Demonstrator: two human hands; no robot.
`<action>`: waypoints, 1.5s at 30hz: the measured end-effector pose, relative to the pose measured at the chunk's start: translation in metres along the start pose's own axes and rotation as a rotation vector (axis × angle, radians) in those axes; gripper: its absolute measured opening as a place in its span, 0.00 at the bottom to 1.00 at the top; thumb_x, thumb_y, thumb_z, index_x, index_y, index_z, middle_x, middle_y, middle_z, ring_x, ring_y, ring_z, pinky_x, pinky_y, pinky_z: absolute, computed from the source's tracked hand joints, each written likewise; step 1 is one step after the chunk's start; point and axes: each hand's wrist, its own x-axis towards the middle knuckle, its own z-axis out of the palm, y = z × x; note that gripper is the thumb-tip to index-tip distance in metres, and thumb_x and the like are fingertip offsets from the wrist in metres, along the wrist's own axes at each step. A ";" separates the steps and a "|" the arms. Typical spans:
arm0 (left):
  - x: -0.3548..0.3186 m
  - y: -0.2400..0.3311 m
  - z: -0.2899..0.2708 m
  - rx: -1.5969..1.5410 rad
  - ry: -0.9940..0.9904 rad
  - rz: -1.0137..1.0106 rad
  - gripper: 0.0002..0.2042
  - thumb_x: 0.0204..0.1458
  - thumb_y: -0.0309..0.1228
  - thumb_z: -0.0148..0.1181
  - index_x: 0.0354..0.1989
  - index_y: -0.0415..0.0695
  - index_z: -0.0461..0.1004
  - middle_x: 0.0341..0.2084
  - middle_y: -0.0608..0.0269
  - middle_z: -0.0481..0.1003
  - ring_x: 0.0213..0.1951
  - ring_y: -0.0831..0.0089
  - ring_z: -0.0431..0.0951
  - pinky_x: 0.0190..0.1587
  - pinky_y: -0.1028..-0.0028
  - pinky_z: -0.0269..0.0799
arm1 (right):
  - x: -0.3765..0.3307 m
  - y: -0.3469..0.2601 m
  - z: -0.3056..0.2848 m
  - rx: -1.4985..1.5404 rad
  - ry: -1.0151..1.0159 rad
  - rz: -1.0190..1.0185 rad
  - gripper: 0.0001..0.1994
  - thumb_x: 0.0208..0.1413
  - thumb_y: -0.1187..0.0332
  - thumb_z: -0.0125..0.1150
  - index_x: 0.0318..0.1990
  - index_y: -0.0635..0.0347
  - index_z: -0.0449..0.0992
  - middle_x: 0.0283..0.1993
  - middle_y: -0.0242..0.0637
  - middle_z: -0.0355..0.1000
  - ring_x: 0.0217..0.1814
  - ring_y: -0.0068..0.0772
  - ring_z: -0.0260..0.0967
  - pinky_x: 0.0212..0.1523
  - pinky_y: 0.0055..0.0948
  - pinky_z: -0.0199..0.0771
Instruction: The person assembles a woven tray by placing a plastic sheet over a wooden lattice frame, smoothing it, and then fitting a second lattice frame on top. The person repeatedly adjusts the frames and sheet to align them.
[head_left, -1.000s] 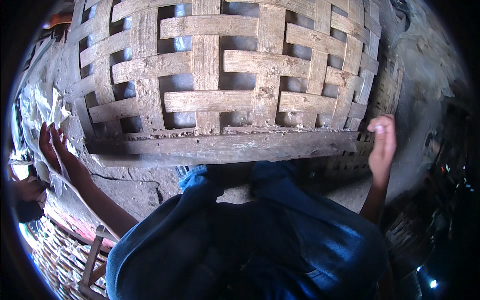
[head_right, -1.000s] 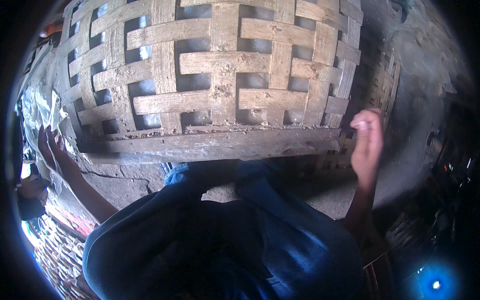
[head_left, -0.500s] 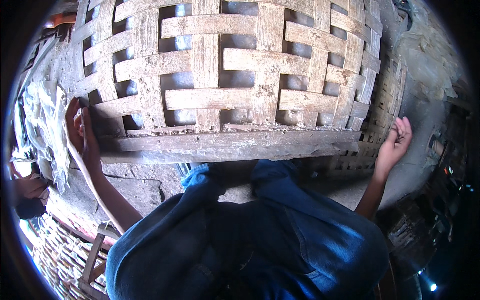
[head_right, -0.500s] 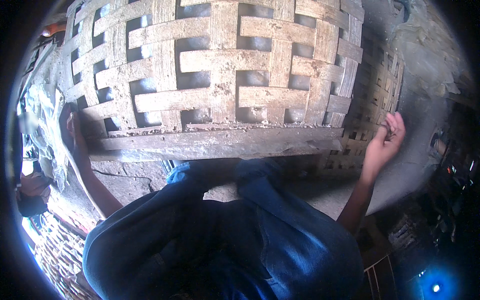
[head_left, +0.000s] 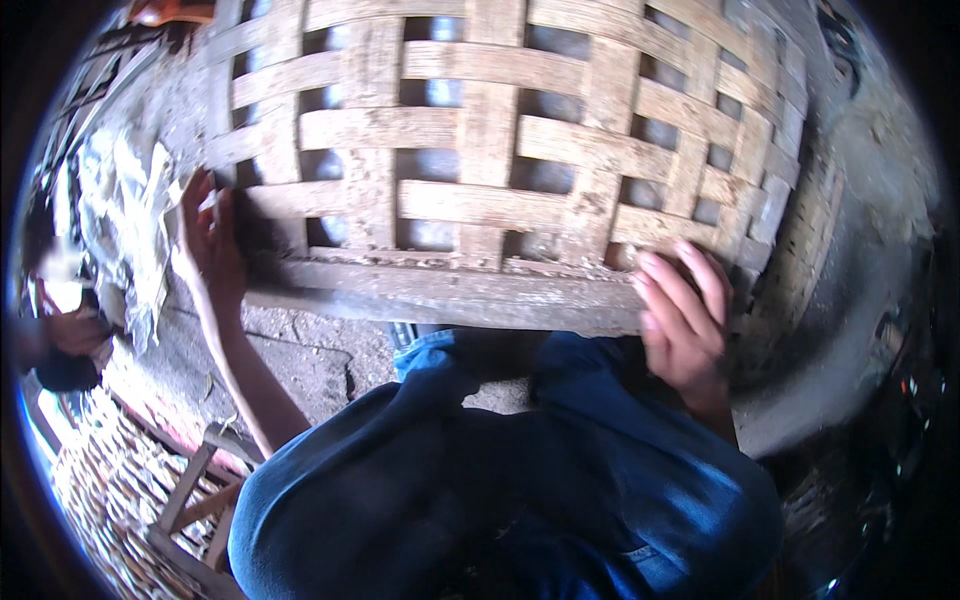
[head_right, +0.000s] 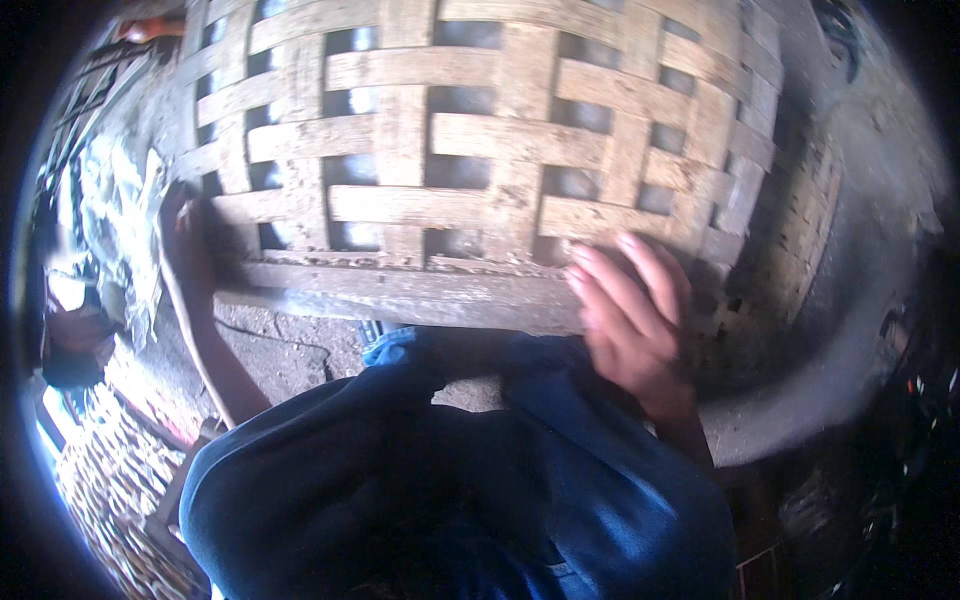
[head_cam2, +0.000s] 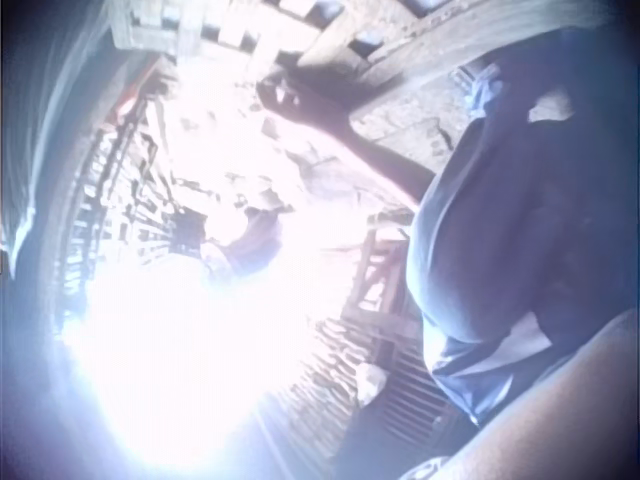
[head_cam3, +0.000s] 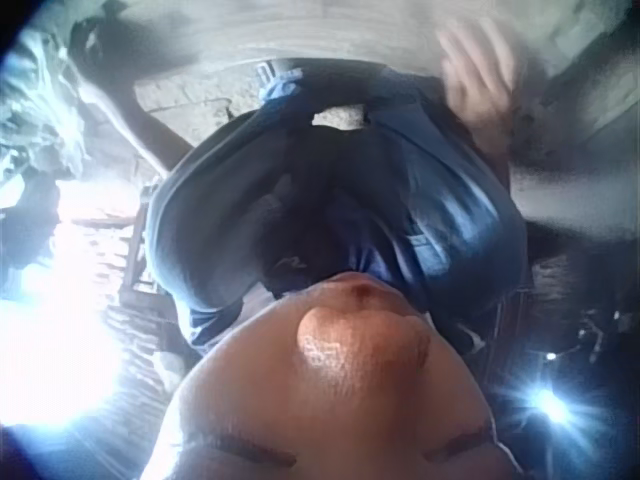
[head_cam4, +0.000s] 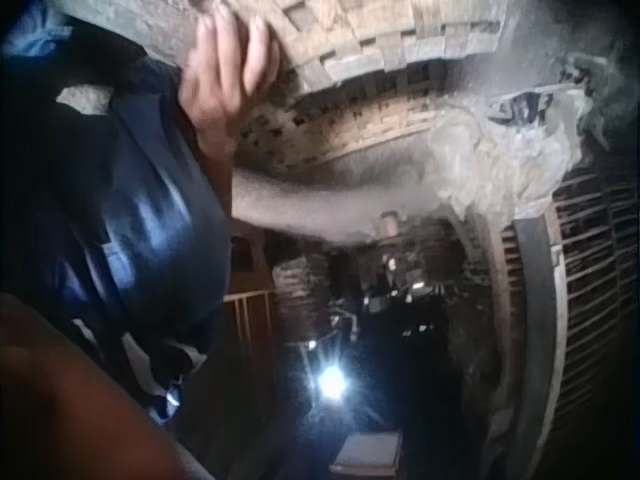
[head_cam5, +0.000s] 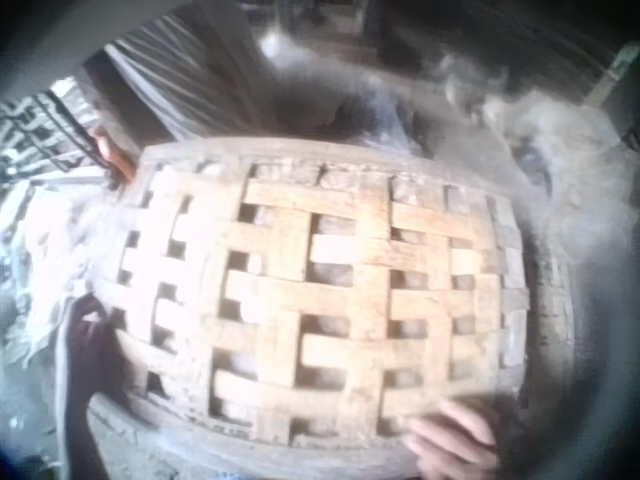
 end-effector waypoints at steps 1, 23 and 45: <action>-0.003 0.010 0.003 -0.091 -0.018 -0.064 0.22 0.70 0.35 0.56 0.70 0.46 0.66 0.61 0.48 0.73 0.52 0.67 0.77 0.55 0.68 0.73 | -0.014 0.008 0.001 0.003 0.047 0.021 0.12 0.63 0.72 0.57 0.47 0.64 0.85 0.58 0.46 0.78 0.67 0.51 0.70 0.69 0.51 0.68; -0.019 0.071 0.005 0.386 -0.444 0.648 0.42 0.57 0.73 0.38 0.73 0.59 0.65 0.77 0.59 0.55 0.77 0.47 0.51 0.76 0.37 0.35 | 0.021 0.013 0.005 -0.296 -0.076 0.327 0.39 0.69 0.43 0.41 0.77 0.64 0.53 0.82 0.54 0.43 0.85 0.59 0.38 0.79 0.61 0.34; 0.064 0.072 0.026 0.559 -0.078 0.495 0.32 0.68 0.58 0.43 0.78 0.60 0.55 0.78 0.53 0.51 0.78 0.41 0.46 0.75 0.38 0.39 | -0.005 0.172 -0.032 -0.414 0.200 0.781 0.39 0.72 0.39 0.36 0.81 0.52 0.41 0.84 0.55 0.31 0.87 0.57 0.25 0.79 0.67 0.22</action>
